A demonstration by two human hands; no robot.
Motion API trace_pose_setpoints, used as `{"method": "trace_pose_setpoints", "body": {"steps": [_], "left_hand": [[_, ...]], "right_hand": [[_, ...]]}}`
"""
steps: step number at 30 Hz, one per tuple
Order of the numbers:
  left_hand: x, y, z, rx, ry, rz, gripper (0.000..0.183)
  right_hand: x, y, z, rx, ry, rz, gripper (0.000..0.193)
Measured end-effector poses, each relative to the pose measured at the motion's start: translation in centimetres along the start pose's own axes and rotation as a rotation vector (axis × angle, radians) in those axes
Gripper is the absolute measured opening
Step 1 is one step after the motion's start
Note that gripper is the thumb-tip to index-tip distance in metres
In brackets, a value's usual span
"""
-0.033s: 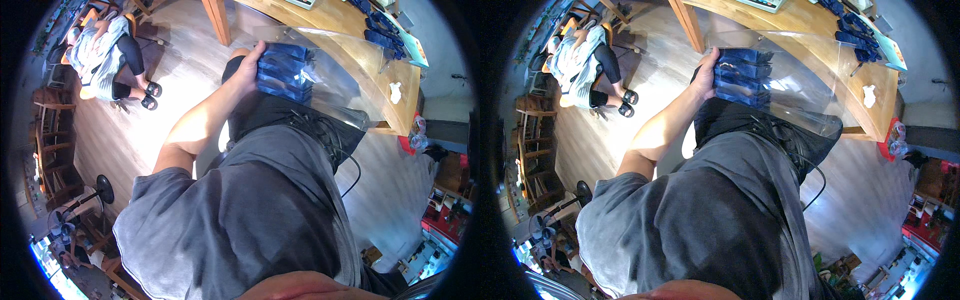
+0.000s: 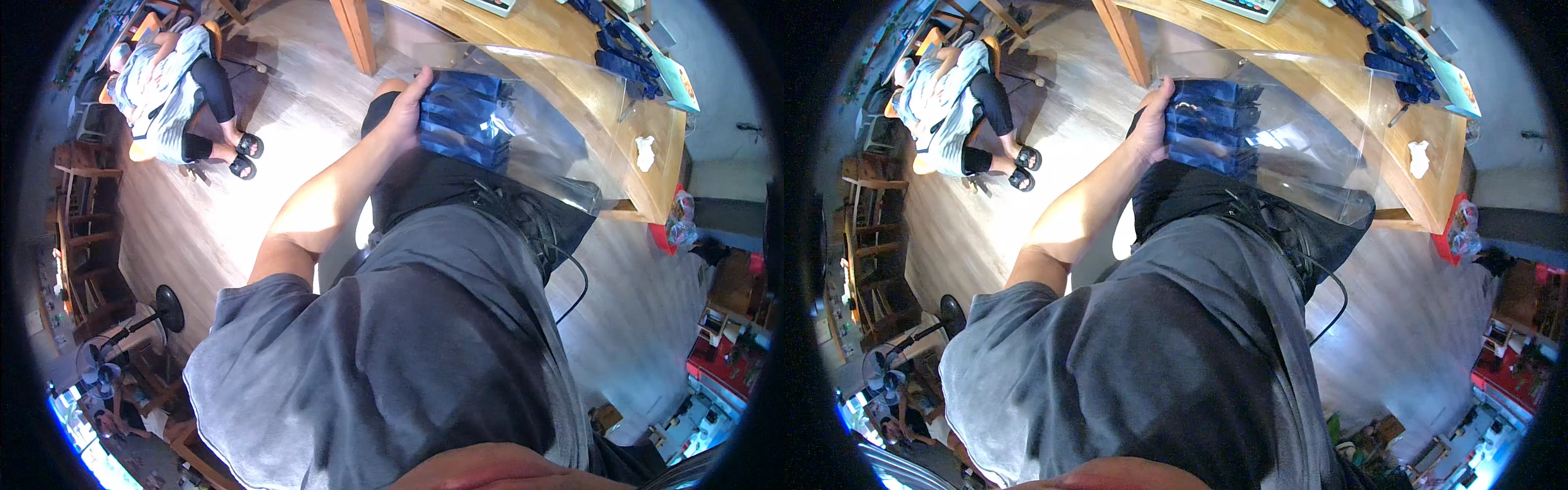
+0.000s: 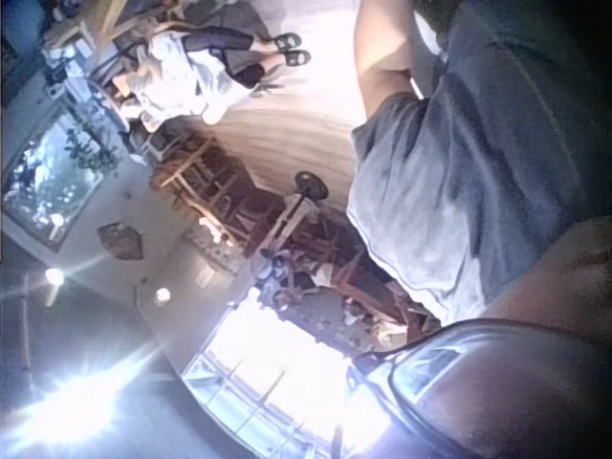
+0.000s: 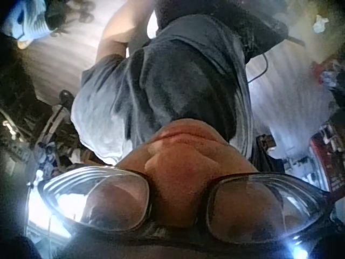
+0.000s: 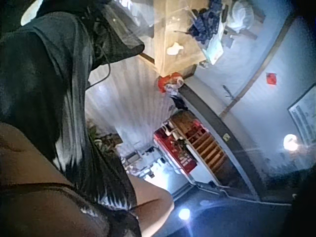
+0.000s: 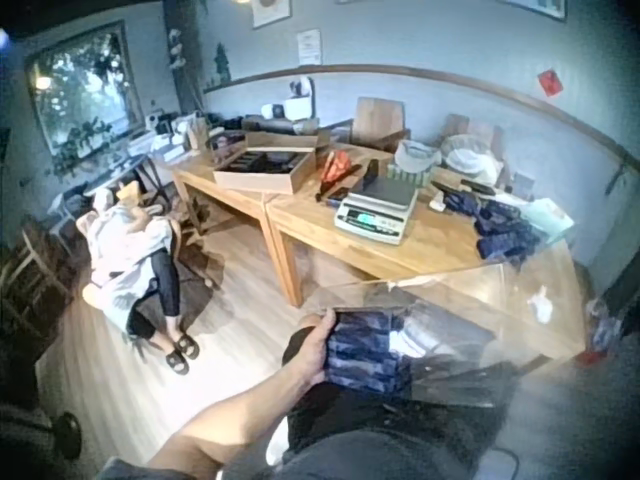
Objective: The person packs blue rectangular items into a large clear plastic bag, weighing some items on a digital scale and organizing them into a stack inside the bag.
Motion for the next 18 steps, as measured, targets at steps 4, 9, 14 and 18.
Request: {"method": "trace_pose_setpoints", "body": {"steps": [4, 9, 14, 18], "left_hand": [[-0.3, 0.3, 0.0, -0.015, 0.017, 0.019, 0.072], [0.0, -1.1, -0.4, -0.15, 0.041, 0.034, 0.072], [-0.1, -3.1, 1.5, -0.144, 0.149, 0.042, 0.066], [1.7, -2.6, -1.6, -0.026, -0.015, 0.183, 0.056]], "right_hand": [[-0.5, 0.4, -0.1, -0.002, 0.02, -0.002, 0.036], [-1.7, 1.6, -2.0, 0.01, 0.038, 0.015, 0.036], [-9.3, 9.2, -9.9, -0.014, -0.072, -0.096, 0.037], [-9.8, 14.8, -19.5, -0.04, -0.162, 0.068, 0.037]]}}
Point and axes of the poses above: each hand's wrist, its own z-axis away from the middle knuckle, its own y-axis out of the palm, x = y × z, the point moved 7 cm from there along -z, towards the middle knuckle, and after that the axes turned 4 degrees about -z, right-handed, at the moved point
